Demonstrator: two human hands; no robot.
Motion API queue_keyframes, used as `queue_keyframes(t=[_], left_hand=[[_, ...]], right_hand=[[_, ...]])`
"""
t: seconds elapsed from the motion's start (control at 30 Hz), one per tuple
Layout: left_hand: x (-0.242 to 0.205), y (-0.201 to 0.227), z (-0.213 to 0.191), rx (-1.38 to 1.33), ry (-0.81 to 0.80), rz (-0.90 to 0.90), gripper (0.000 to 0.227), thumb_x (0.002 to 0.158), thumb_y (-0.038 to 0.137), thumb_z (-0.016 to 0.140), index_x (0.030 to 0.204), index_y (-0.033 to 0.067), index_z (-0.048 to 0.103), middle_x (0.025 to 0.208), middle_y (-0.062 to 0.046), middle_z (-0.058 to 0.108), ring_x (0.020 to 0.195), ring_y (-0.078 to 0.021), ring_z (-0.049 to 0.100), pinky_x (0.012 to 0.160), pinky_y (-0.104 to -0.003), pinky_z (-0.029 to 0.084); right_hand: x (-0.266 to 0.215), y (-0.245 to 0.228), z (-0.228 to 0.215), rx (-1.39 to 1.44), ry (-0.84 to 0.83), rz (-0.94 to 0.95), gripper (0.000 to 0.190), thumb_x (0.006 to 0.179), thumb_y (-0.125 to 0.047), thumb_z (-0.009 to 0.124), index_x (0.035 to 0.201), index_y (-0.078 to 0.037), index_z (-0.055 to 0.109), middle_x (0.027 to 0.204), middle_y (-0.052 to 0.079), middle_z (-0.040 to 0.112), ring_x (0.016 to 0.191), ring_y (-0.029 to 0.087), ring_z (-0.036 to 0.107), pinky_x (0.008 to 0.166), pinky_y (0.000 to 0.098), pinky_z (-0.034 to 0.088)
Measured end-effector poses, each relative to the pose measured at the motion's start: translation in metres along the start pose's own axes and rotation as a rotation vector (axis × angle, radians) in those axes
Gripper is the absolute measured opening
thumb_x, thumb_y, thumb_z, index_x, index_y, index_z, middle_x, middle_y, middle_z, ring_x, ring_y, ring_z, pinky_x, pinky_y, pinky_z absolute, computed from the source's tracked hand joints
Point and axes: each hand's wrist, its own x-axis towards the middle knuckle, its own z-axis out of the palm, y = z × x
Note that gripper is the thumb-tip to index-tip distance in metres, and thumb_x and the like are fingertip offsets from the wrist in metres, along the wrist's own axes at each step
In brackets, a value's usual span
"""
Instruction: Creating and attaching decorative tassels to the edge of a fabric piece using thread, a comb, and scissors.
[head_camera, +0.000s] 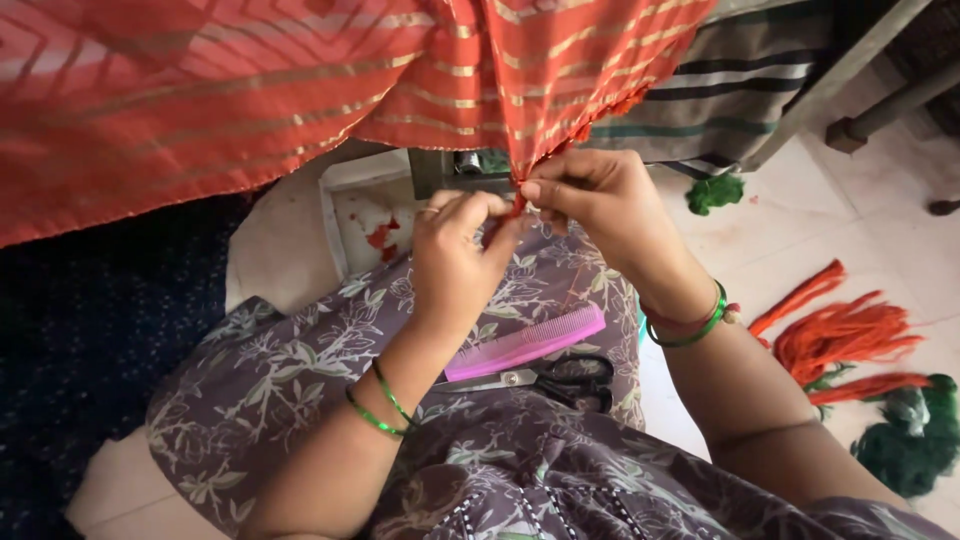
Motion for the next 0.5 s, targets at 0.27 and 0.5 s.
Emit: queue_keyframes(t=[0.27, 0.5], left_hand=[[0.015, -0.004, -0.021, -0.347, -0.049, -0.262, 0.024, 0.104, 0.023, 0.070, 0.087, 0.0058, 0.074, 0.093, -0.006, 0.070, 0.089, -0.0196, 0.070, 0.082, -0.029, 0.054], [0.022, 0.003, -0.023, -0.110, -0.122, -0.103, 0.016, 0.082, 0.016, 0.085, 0.087, 0.0035, 0.077, 0.095, -0.007, 0.070, 0.089, -0.0206, 0.070, 0.078, -0.032, 0.054]], right_hand=[[-0.001, -0.010, 0.003, -0.117, 0.010, 0.017, 0.014, 0.094, -0.012, 0.076, 0.092, 0.001, 0.073, 0.070, -0.003, 0.059, 0.062, 0.003, 0.050, 0.054, 0.0205, 0.037], [0.006, -0.007, 0.002, -0.035, -0.039, 0.005, 0.010, 0.091, -0.009, 0.078, 0.091, 0.001, 0.076, 0.073, -0.001, 0.067, 0.062, 0.004, 0.055, 0.055, 0.0203, 0.040]])
